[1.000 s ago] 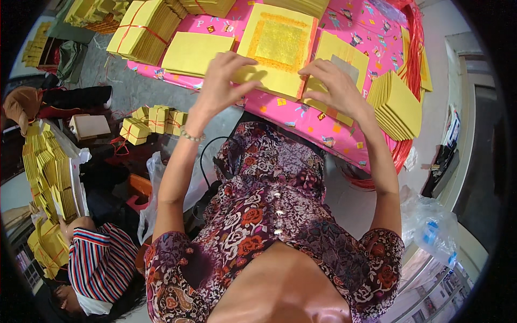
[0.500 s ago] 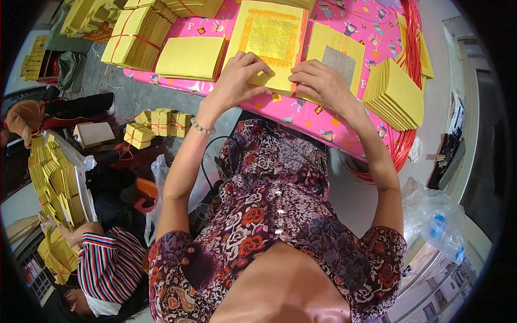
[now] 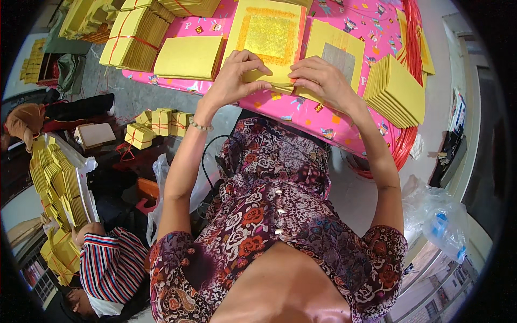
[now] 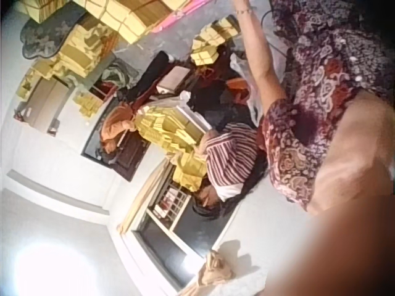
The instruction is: Folding and stacking sheets of yellow joss paper on a table.
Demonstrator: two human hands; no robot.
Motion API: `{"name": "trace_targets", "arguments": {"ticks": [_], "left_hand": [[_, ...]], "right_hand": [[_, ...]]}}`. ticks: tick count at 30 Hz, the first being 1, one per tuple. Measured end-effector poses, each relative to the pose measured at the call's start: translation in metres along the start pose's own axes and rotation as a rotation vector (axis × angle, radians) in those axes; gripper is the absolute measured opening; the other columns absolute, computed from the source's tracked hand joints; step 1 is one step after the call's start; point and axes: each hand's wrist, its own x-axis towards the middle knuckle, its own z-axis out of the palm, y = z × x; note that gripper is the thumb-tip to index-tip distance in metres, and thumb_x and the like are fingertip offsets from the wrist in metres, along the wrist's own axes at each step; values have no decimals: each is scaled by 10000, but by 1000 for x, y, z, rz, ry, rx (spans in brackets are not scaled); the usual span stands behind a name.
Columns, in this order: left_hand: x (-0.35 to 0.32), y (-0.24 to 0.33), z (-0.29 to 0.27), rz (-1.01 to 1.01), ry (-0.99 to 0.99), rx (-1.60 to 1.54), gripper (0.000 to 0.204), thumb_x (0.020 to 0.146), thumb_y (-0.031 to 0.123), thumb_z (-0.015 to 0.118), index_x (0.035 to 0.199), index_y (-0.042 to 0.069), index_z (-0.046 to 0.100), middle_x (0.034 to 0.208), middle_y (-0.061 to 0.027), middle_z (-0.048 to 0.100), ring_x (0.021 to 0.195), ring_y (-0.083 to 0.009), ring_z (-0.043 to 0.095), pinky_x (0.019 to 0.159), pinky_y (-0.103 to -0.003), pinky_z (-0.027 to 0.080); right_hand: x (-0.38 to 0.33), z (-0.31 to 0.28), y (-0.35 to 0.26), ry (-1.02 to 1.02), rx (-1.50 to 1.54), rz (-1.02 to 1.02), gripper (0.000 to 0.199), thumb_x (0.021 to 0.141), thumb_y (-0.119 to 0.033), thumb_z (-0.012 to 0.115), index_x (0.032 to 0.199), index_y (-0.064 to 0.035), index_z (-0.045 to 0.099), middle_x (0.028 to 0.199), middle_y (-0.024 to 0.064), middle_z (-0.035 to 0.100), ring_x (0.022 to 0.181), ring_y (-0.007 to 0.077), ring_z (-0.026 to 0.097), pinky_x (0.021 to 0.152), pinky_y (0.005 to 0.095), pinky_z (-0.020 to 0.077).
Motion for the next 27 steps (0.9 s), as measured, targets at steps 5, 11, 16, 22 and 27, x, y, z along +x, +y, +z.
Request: {"name": "trace_targets", "arguments": {"ticks": [5, 11, 16, 22, 27], "left_hand": [[0, -4, 3, 5, 23, -74, 281, 762, 303, 815, 990, 150, 755, 1002, -41, 596, 1014, -243, 525, 942, -371, 416], [-1, -2, 2, -23, 15, -94, 269, 765, 313, 813, 993, 177, 771, 1012, -37, 605, 1042, -238, 529, 956, -370, 412], [-1, -2, 1, -20, 9, -81, 274, 763, 315, 815, 999, 182, 772, 1018, -39, 607, 1055, -239, 530, 961, -374, 413], [0, -2, 0, -27, 4, -91, 279, 760, 314, 818, 1004, 185, 775, 1025, -39, 603, 1058, -236, 529, 967, -372, 413], [0, -3, 0, -28, 6, -111, 279, 758, 305, 820, 1006, 186, 776, 1026, -36, 602, 1059, -230, 530, 969, -369, 414]], "right_hand": [[0, 0, 0, 26, 16, 6, 185, 890, -175, 657, 1000, -31, 692, 1013, 78, 674, 978, 282, 628, 845, 389, 519], [0, 0, -2, 20, -5, 26, 173, 906, -172, 630, 990, -32, 686, 999, 74, 658, 982, 279, 610, 846, 391, 508], [2, -2, -2, 4, 6, 28, 170, 910, -177, 618, 979, -36, 684, 1007, 60, 647, 996, 272, 594, 860, 393, 496], [4, -3, -1, 4, 11, 32, 174, 905, -188, 627, 976, -41, 686, 993, 54, 641, 988, 266, 592, 860, 390, 494], [5, -5, 1, -68, 32, 66, 160, 907, -139, 638, 1018, -47, 709, 1046, 72, 648, 1031, 256, 593, 881, 374, 487]]}}
